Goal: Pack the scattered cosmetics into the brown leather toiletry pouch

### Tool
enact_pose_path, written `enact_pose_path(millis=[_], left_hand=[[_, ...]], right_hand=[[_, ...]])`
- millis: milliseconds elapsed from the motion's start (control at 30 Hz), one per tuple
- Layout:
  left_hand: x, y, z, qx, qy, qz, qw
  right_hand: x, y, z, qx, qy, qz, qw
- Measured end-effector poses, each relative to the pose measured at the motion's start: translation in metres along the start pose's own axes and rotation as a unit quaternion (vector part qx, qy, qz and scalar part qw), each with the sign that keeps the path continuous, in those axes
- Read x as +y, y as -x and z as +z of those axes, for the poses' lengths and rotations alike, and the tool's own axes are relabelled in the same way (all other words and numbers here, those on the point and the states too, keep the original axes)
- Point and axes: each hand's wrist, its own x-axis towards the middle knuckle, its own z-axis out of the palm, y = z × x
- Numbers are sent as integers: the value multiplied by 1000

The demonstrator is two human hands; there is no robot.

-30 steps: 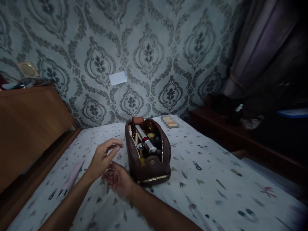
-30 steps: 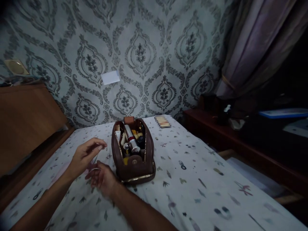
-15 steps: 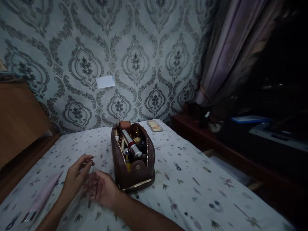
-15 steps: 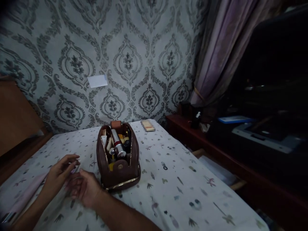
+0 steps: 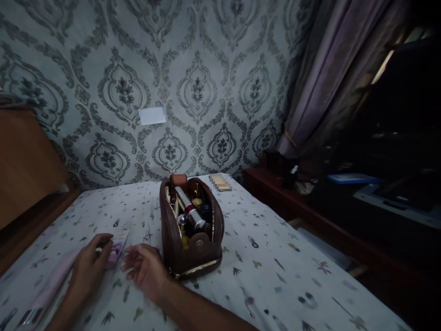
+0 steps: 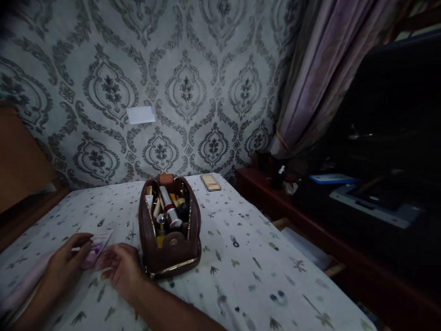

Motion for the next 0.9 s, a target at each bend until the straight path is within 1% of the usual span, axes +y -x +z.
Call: enact_pose_path(millis=[100, 167, 300, 467, 567, 767, 833, 900], left_hand=[[-8, -3, 1, -8, -12, 7, 1000], [-9, -5, 1, -5, -10, 10, 1000], [-4, -5, 1, 0, 7, 24, 1000], [-7, -6, -2, -4, -29, 7, 1000], [-7, -2, -5, -20, -54, -3, 998], [3, 8, -7, -56, -94, -49, 993], [4, 8, -9, -69, -87, -60, 992], [4, 6, -13, -87, -59, -63, 992]], right_hand=[[2, -3, -2, 10, 2, -27, 1000], [2, -3, -3, 17, 1, -30, 999], [-4, 0, 0, 24, 9, -16, 1000], [-7, 0, 2, 22, 2, 0, 1000], [-6, 1, 1, 27, 12, 3, 1000], [-6, 1, -1, 27, 28, -1, 999], [-6, 1, -1, 27, 28, -3, 999], [-5, 1, -1, 34, 24, -5, 999]])
